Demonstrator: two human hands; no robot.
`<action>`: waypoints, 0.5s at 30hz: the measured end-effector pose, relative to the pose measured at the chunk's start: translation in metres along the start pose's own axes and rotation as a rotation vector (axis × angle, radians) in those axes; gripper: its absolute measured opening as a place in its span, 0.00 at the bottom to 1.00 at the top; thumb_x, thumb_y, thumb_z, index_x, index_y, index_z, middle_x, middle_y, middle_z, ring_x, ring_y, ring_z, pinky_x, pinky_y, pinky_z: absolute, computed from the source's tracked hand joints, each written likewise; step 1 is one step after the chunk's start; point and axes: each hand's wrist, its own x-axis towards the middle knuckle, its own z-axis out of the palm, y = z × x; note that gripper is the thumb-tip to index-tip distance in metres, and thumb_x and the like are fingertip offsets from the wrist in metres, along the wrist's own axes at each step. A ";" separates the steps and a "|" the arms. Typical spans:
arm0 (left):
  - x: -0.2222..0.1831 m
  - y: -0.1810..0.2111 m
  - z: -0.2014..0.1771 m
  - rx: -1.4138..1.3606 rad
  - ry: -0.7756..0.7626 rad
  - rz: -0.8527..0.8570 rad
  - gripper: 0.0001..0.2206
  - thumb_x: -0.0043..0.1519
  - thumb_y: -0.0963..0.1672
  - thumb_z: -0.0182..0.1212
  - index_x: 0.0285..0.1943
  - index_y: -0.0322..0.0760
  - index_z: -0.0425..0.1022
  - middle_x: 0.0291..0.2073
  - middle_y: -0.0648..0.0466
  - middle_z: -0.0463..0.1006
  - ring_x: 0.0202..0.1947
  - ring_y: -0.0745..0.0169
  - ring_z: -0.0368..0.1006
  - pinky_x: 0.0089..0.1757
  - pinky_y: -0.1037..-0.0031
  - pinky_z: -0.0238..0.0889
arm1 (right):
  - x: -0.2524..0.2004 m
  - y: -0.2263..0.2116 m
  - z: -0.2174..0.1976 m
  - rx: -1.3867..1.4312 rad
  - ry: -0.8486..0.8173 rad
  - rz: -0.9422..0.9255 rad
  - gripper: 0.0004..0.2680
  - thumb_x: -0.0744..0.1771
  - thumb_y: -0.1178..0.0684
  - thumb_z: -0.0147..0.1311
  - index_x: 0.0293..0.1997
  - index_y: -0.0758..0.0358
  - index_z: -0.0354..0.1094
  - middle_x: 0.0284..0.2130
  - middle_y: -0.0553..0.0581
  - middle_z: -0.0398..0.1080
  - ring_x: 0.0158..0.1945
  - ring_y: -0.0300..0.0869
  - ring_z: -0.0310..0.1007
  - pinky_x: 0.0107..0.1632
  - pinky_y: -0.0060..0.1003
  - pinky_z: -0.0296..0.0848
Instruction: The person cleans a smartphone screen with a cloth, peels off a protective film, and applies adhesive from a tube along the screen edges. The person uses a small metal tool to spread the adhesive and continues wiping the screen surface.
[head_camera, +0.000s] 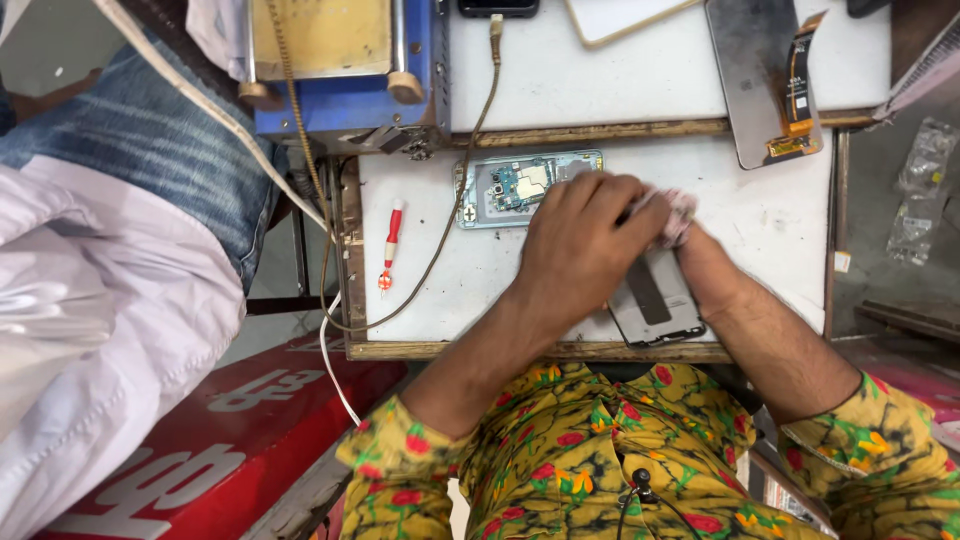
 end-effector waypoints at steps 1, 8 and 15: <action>0.004 -0.003 0.003 0.022 0.020 -0.034 0.12 0.59 0.39 0.67 0.51 0.38 0.77 0.45 0.51 0.75 0.48 0.51 0.72 0.47 0.60 0.66 | -0.001 0.000 -0.001 0.058 -0.013 0.025 0.31 0.69 0.27 0.48 0.73 0.63 0.56 0.59 0.64 0.68 0.56 0.49 0.73 0.56 0.49 0.75; -0.021 -0.016 0.015 0.083 0.077 -0.187 0.17 0.56 0.38 0.68 0.55 0.34 0.77 0.41 0.50 0.73 0.40 0.54 0.72 0.40 0.64 0.70 | -0.011 -0.003 -0.008 0.129 -0.186 -0.035 0.37 0.67 0.18 0.41 0.68 0.70 0.61 0.48 0.71 0.73 0.44 0.56 0.78 0.46 0.48 0.81; -0.025 -0.005 0.015 0.146 0.139 -0.205 0.15 0.63 0.38 0.67 0.58 0.34 0.73 0.41 0.52 0.72 0.40 0.58 0.74 0.40 0.68 0.72 | -0.012 0.000 -0.004 -0.086 -0.114 -0.051 0.38 0.65 0.19 0.40 0.67 0.70 0.60 0.50 0.67 0.73 0.51 0.51 0.76 0.51 0.45 0.78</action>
